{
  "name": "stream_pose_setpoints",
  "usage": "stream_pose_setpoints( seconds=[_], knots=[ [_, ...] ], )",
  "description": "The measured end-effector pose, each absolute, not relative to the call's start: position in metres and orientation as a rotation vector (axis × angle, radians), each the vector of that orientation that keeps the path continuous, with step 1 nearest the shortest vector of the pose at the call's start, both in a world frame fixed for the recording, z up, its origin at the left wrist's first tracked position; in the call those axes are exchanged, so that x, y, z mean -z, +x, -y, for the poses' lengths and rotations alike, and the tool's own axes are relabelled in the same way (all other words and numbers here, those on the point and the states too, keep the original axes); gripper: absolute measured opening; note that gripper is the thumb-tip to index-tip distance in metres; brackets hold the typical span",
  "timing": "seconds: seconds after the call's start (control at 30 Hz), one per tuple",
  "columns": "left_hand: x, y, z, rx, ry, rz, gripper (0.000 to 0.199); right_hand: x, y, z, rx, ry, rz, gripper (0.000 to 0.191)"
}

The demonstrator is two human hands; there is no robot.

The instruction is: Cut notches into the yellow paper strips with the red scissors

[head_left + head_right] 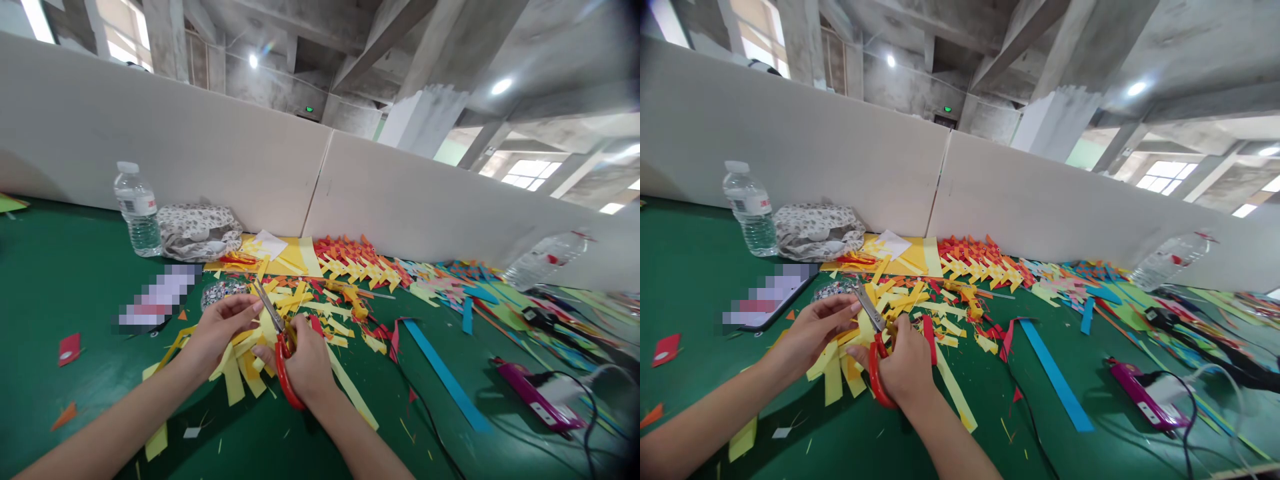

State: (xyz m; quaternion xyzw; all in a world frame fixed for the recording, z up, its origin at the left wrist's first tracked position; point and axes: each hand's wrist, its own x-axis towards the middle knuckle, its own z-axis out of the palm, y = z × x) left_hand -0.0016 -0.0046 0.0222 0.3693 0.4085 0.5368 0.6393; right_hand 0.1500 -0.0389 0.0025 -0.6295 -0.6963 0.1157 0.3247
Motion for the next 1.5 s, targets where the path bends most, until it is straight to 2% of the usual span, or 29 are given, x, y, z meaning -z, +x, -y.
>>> stream_pose_setpoints(
  seconds=[0.13, 0.3, 0.47, 0.73, 1.5],
  knots=[
    [-0.021, -0.002, 0.005, -1.215, 0.872, -0.931, 0.019, 0.001, 0.153, 0.036, -0.419, -1.567, 1.748, 0.036],
    [-0.013, -0.003, 0.002, -1.225, 0.903, -0.922, 0.019, -0.004, 0.154, 0.029, -0.799, -1.286, 1.487, 0.027],
    [-0.006, -0.005, -0.002, -1.229, 0.895, -0.965, 0.022, -0.005, 0.150, 0.025, -1.100, -1.149, 1.317, 0.038],
    [-0.003, -0.011, -0.007, -1.265, 0.854, -1.000, 0.025, 0.010, 0.153, 0.018, -1.177, -1.159, 1.284, 0.042],
    [0.000, -0.019, -0.013, -1.338, 0.831, -0.986, 0.019, 0.011, 0.154, 0.017, -1.315, -1.092, 1.234, 0.047]
  ],
)
